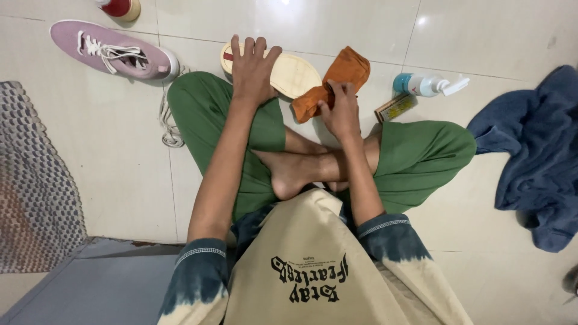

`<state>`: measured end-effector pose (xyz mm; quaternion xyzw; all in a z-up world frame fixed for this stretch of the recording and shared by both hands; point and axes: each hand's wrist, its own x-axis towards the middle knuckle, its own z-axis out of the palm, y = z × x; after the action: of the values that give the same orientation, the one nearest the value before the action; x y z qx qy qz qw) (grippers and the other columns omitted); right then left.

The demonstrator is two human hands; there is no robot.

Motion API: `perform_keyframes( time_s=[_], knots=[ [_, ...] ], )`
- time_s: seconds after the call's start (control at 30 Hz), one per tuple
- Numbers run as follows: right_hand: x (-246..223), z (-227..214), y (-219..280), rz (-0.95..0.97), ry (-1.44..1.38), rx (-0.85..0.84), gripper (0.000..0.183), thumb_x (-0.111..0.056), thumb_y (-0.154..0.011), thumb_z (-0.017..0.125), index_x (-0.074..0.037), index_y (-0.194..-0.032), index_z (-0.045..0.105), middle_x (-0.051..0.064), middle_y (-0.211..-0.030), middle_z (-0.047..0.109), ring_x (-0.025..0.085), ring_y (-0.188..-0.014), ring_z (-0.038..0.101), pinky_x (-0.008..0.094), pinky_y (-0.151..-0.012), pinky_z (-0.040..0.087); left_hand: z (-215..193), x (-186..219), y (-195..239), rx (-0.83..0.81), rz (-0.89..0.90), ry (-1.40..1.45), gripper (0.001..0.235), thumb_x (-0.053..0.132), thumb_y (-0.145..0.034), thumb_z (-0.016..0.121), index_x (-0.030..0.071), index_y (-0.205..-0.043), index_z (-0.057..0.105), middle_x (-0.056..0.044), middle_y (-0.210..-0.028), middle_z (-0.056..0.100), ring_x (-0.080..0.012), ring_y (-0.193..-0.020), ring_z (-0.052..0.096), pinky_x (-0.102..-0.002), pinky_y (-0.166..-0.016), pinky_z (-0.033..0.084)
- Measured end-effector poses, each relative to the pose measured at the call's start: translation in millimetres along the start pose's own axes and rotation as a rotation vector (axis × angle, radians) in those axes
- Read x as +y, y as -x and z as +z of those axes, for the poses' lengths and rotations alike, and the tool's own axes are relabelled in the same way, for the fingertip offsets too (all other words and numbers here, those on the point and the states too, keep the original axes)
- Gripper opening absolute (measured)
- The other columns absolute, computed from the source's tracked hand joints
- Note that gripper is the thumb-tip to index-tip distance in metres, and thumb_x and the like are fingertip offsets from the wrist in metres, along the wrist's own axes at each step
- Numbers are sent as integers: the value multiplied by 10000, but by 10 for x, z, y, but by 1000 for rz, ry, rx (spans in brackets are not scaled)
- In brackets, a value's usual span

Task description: The person sits on the floor and cleans the sole of a shoe using a small brush and a spray bottle. They apply the spray to the sole, scrub it with the brush, and then wipe the area with an orange cloth.

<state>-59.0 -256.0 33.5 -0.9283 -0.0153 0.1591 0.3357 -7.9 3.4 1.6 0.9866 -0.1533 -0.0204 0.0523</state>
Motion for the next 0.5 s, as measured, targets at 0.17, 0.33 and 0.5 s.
perform_keyframes(
  time_s=[0.17, 0.33, 0.5],
  knots=[
    [53, 55, 151, -55, 3, -40, 336, -6, -878, 669, -11, -1212, 636, 225, -1048, 669, 405, -973, 628, 490, -782, 507, -51, 11, 29, 87, 23, 7, 941, 399, -444, 934, 182, -1303, 618, -116, -1190, 544, -364, -1116, 494, -633, -1136, 174],
    [149, -108, 243, -34, 107, -153, 132, 47, -837, 608, -5, -958, 614, 240, -955, 564, 458, -836, 573, 536, -608, 458, -124, 14, 20, 148, 58, 20, 890, 399, -487, 942, 150, -1275, 611, -129, -1155, 522, -374, -1068, 483, -646, -1103, 218],
    [189, -258, 158, 77, 221, -151, 113, -100, -937, 627, -17, -917, 701, 222, -906, 696, 443, -847, 644, 583, -635, 494, -119, 27, 60, 127, 36, -60, 845, 405, -514, 906, 183, -1272, 602, -106, -1142, 529, -350, -1051, 490, -627, -1110, 227]
  ],
)
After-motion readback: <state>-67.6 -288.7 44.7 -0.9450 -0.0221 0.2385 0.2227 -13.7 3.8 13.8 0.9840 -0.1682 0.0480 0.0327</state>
